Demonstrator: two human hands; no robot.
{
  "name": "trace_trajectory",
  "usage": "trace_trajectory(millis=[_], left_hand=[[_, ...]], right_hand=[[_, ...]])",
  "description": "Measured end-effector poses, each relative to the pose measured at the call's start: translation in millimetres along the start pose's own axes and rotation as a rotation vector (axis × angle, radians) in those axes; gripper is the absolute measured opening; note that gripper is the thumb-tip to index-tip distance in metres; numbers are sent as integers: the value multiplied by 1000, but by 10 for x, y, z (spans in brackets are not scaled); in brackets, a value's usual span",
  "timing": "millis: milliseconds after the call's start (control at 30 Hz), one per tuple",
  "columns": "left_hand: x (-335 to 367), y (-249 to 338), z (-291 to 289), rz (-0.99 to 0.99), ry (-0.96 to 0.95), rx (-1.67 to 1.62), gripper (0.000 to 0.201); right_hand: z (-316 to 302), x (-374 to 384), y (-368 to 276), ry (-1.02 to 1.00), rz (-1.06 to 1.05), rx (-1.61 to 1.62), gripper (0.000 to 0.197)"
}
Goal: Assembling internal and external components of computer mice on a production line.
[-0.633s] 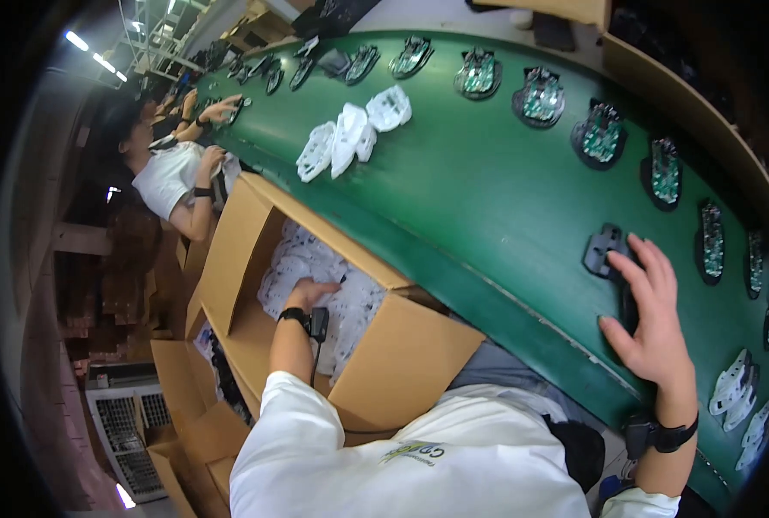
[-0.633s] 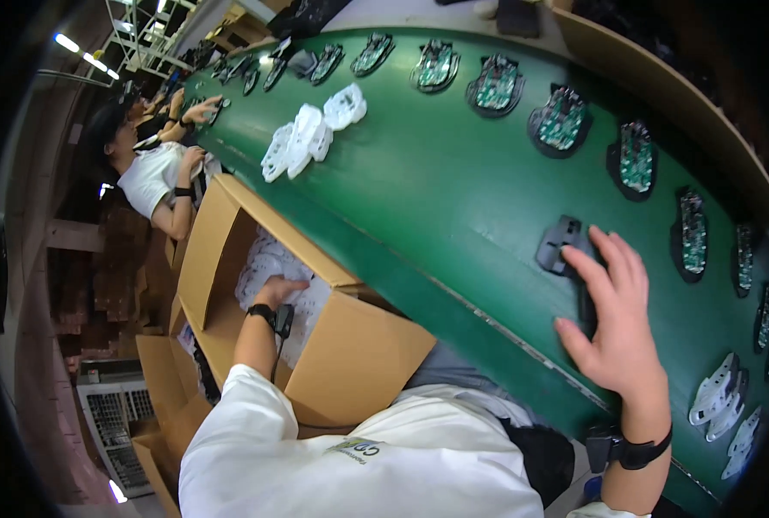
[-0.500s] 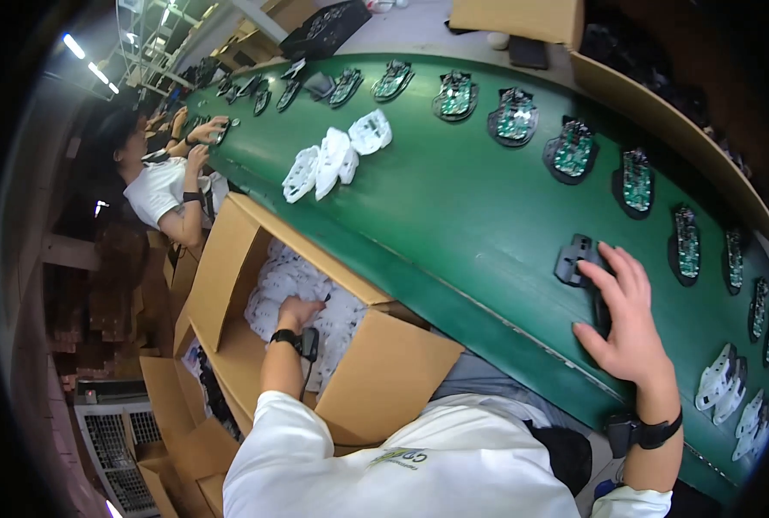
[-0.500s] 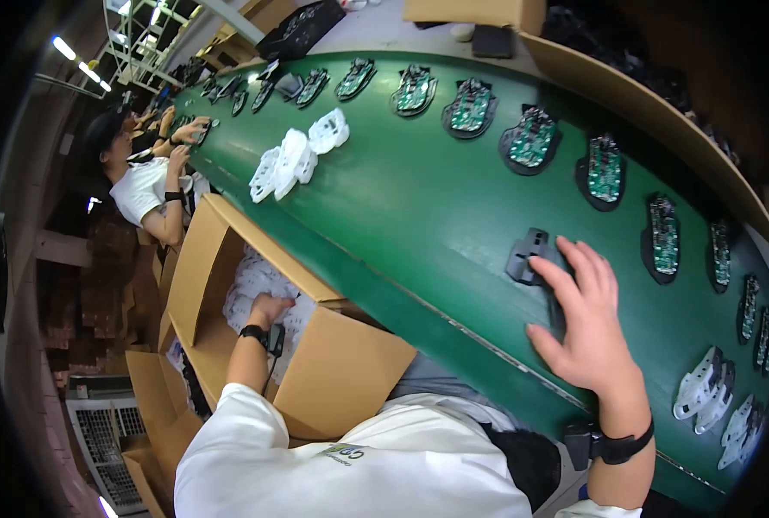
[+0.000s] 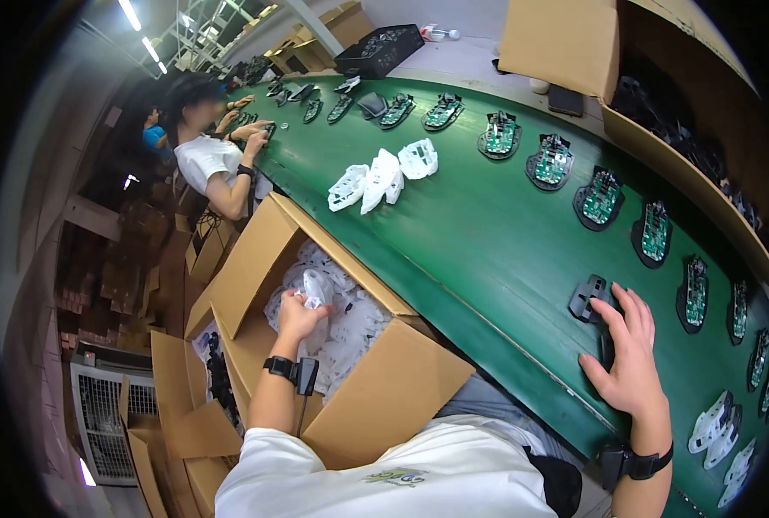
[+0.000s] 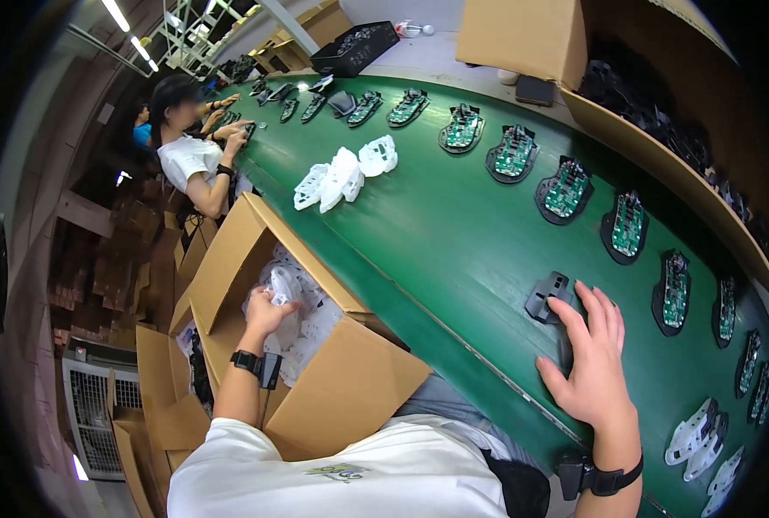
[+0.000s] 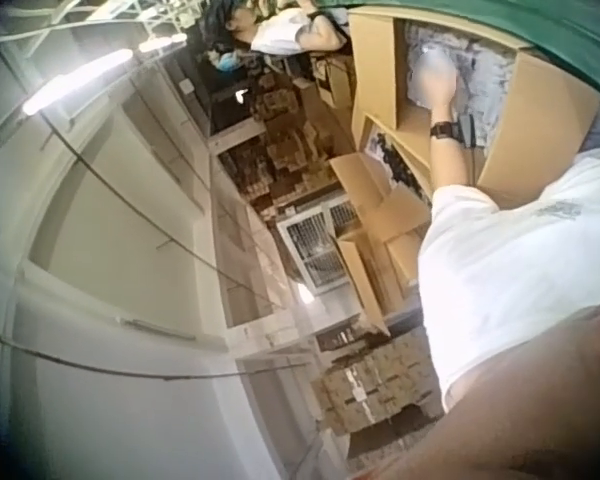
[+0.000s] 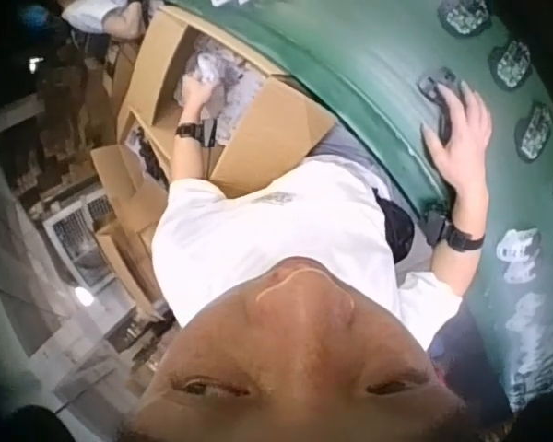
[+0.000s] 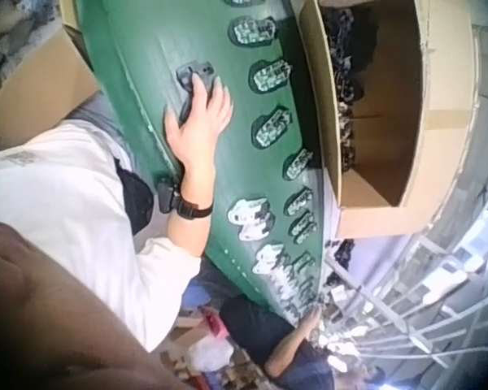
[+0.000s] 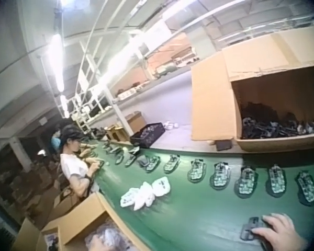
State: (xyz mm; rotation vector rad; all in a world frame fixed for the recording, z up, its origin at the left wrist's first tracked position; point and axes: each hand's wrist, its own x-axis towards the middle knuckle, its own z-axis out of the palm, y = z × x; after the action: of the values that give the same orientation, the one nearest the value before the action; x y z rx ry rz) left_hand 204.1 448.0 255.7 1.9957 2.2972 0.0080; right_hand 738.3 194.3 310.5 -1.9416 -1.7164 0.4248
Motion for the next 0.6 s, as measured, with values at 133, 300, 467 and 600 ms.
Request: trace_trajectory(millis=[133, 300, 467, 600], left_hand=[[-298, 313, -658, 160, 167, -118, 72], [-520, 542, -1104, 406, 408, -185, 58], [-675, 1081, -1265, 655, 487, -303, 48], [-678, 1408, -1206, 791, 433, -328, 47]], right_hand=[[-13, 17, -25, -6, 5, 1, 72], [0, 37, -49, -3, -9, -10, 73], [21, 35, -36, 5, -17, -23, 74], [16, 55, -41, 1, -11, -20, 75]])
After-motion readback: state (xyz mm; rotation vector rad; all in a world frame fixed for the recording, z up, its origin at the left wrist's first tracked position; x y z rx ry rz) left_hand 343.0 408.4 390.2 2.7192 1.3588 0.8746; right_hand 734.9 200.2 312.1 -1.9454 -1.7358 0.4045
